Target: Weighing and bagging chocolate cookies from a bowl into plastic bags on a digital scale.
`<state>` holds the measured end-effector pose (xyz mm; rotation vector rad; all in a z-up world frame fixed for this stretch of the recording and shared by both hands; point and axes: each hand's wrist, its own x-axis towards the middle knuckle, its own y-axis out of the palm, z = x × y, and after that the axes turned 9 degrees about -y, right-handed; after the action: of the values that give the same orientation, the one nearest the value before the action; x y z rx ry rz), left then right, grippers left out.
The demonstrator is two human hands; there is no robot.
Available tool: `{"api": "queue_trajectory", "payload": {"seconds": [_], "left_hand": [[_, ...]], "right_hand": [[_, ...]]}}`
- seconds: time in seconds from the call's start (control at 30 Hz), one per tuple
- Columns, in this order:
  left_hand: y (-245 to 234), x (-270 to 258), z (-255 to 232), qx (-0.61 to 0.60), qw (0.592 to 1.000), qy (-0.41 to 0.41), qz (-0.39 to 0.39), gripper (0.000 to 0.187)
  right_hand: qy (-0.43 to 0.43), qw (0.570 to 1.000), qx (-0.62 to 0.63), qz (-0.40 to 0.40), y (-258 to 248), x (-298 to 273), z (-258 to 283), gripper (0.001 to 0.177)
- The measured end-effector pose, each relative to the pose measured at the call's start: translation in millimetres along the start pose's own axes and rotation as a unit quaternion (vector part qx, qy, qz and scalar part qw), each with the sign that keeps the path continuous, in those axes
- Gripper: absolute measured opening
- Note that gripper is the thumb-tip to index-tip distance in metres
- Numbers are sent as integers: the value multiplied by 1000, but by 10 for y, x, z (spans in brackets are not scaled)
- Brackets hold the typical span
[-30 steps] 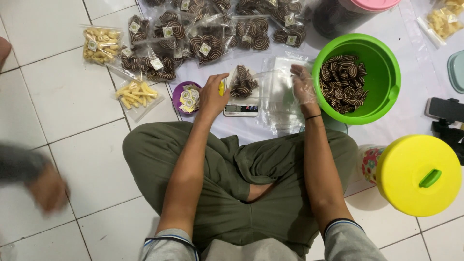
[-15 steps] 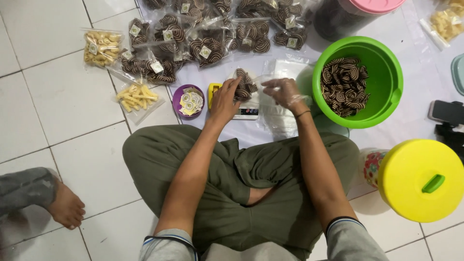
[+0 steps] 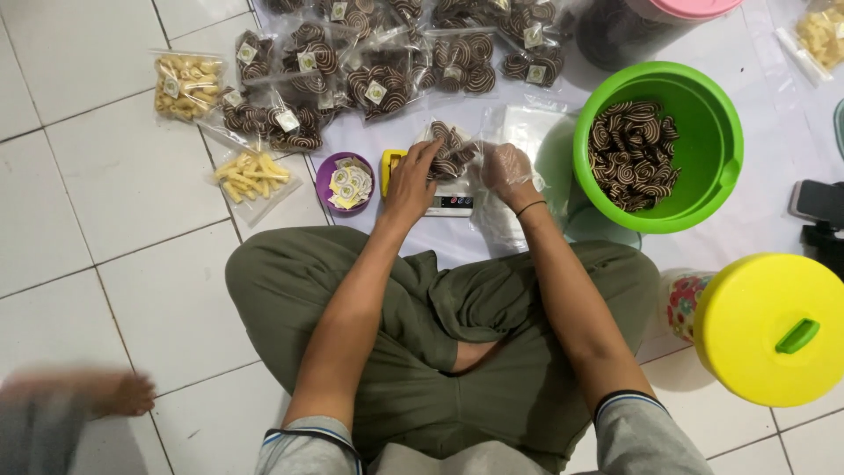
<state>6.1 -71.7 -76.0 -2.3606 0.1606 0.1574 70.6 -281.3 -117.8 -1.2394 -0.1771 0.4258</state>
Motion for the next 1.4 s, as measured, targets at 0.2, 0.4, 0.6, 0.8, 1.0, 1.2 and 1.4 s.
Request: {"api": "queue_trajectory", "payload": {"seconds": [0.2,0.4,0.6,0.8,1.0,1.2,1.4], "left_hand": [[23,20,31,12,1000,-3,-1,78],[-9,0,7,16,1000,-7,-2,74],[31,32,43,44,999,-17,2,76],[-101,-35,-75,47,998,-37,20,85],[-467,-126,-249,-154,970,43,-181,64],[-618,-151,-200,-226,932,8,-283,50],[-551,-110,-162,-233,926,20,-295,47]], "right_hand": [[-7,1000,22,3,144,7,-110,26],[-20,999,49,-10,29,-41,-66,18],[-47,983,166,-62,-144,-190,-194,23],[25,978,146,-144,-466,-426,-195,13],[52,974,73,-206,-784,-644,-305,10],[43,951,140,-273,-859,-742,-534,13],[47,929,215,-296,-1118,-889,-352,11]]}}
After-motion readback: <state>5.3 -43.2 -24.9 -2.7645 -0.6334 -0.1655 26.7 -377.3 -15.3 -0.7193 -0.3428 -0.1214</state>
